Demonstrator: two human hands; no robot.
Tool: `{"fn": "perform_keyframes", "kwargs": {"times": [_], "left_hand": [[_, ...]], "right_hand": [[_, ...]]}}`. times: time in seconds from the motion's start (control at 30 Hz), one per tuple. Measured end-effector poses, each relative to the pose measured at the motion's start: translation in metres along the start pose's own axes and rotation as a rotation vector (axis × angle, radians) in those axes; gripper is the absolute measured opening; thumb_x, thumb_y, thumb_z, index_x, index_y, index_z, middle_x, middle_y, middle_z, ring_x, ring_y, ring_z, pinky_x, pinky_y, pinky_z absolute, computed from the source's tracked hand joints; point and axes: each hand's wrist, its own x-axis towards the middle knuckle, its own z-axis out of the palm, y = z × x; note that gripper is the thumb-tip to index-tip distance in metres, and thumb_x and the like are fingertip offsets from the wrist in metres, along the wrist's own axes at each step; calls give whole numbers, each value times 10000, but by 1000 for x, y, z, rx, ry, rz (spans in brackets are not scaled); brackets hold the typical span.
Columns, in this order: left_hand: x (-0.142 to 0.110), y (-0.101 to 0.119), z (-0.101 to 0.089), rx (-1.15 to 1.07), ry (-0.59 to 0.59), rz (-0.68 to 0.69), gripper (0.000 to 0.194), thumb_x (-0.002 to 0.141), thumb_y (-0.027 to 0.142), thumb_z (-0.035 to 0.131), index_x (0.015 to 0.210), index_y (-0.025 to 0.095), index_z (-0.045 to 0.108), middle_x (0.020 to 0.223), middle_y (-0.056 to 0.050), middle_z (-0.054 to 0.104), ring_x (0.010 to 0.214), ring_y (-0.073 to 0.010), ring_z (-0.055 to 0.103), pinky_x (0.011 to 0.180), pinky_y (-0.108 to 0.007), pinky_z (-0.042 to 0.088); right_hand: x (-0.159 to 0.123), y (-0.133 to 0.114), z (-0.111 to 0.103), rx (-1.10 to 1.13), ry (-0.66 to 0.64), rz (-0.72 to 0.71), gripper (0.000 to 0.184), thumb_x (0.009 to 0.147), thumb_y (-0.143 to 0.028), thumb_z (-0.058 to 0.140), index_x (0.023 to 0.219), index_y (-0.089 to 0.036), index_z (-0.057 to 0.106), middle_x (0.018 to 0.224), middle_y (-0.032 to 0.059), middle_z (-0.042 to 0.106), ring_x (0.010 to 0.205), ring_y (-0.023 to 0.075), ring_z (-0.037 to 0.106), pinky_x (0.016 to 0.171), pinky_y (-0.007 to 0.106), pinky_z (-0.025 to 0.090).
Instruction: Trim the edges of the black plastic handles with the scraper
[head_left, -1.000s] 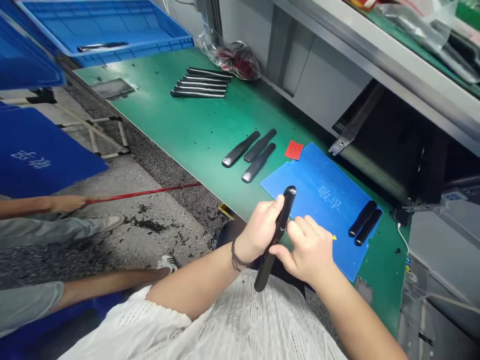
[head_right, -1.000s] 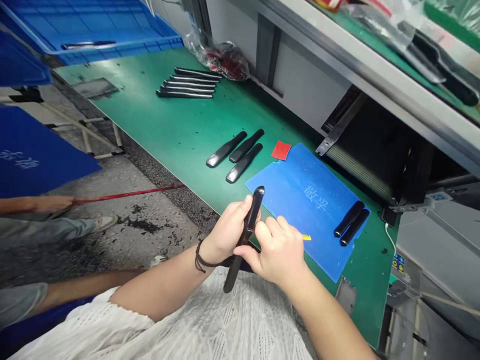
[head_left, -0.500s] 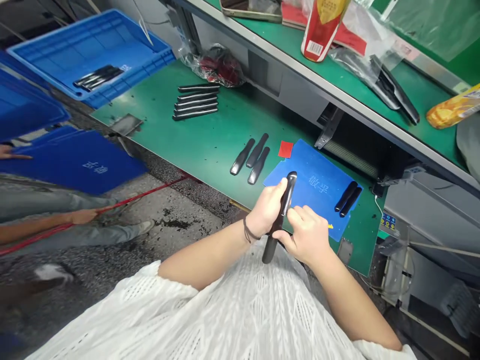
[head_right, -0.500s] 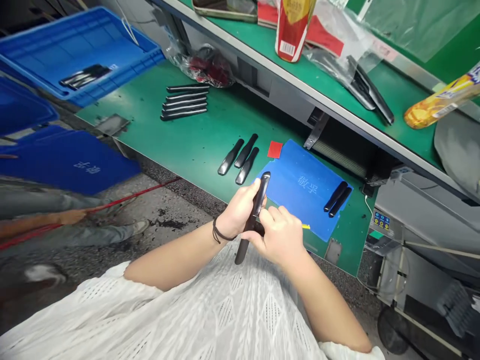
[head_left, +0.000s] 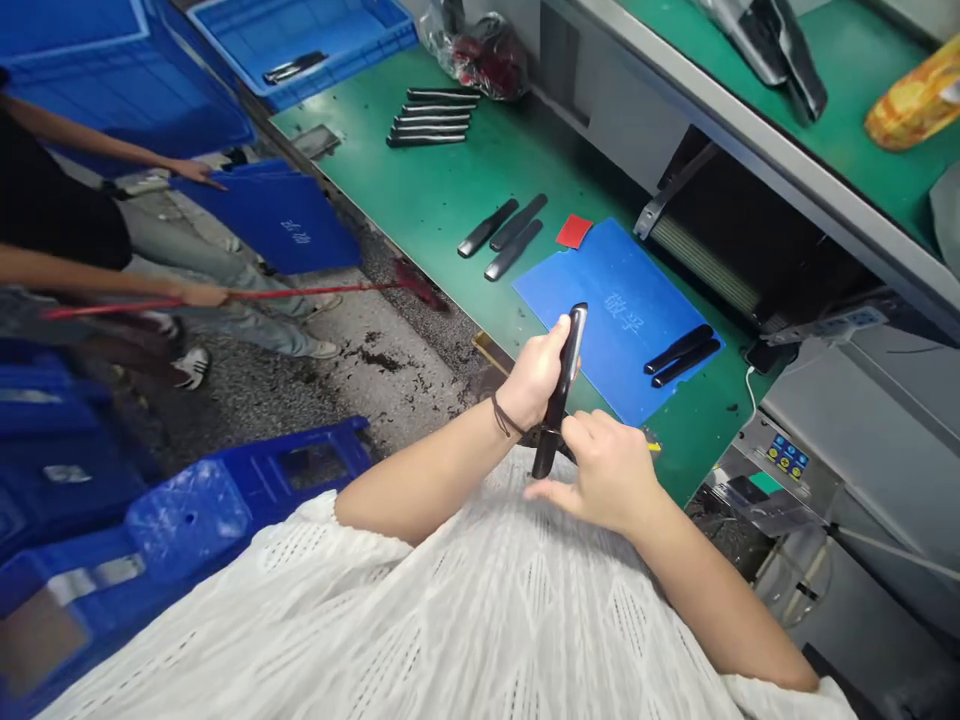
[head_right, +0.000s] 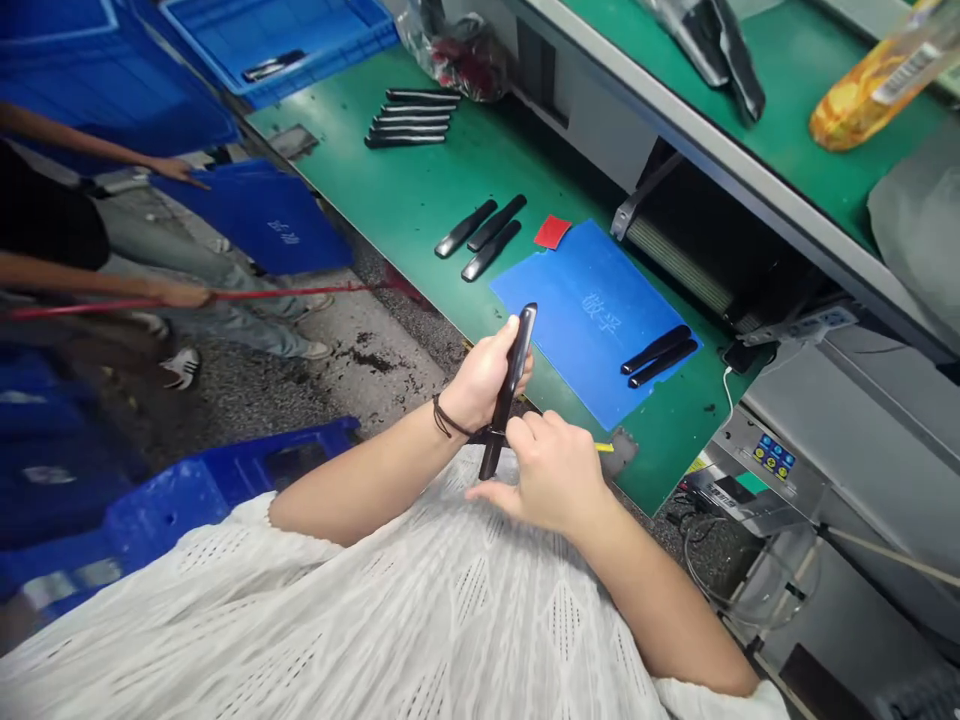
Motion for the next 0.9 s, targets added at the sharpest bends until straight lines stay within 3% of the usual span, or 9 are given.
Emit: {"fn": "perform_keyframes", "kwargs": {"times": [0.2, 0.33, 0.53, 0.63, 0.77, 0.9], "left_hand": [[-45, -29, 39, -125, 145, 3, 606, 1015, 677, 480, 682, 176, 416, 549, 11, 404, 416, -73, 365, 412, -221, 236], [-62, -33, 52, -207, 232, -22, 556, 1083, 569, 391, 690, 176, 407, 549, 16, 388, 396, -74, 343, 394, -221, 220], [-66, -49, 58, -304, 299, -120, 561, 1079, 587, 386, 706, 169, 415, 544, 17, 409, 379, -69, 329, 370, -211, 220], [-62, -61, 49, -364, 346, -180, 558, 1062, 602, 423, 709, 170, 414, 536, 15, 417, 376, -74, 335, 363, -212, 225], [-54, -68, 20, -481, 435, -206, 515, 1070, 565, 423, 723, 185, 397, 526, 18, 394, 381, -83, 330, 373, -212, 245], [-50, -58, -24, -551, 469, -197, 483, 1068, 556, 428, 753, 192, 391, 540, 31, 375, 382, -80, 302, 392, -211, 253]], "right_hand": [[-68, 6, -21, -3, -16, -60, 695, 1004, -798, 436, 794, -139, 498, 781, 45, 521, 763, 153, 382, 679, 301, 124], [-92, 6, -23, -19, 67, -103, 623, 1049, -704, 439, 779, -145, 493, 770, 49, 502, 779, 171, 357, 689, 306, 137], [-114, 5, -21, -83, 125, -86, 570, 1078, -612, 444, 758, -145, 507, 761, 66, 495, 790, 182, 330, 697, 325, 121], [-118, 0, -17, -141, 140, -78, 553, 1081, -581, 461, 751, -140, 503, 747, 68, 488, 783, 179, 319, 697, 327, 110], [-119, -17, -6, -179, 203, -67, 531, 1059, -539, 545, 724, -130, 485, 702, 59, 456, 752, 157, 322, 690, 324, 131], [-111, -32, 14, -125, 209, 70, 425, 1076, -537, 513, 1075, -129, 629, 896, 69, 578, 863, 141, 481, 734, 276, 310]]}}
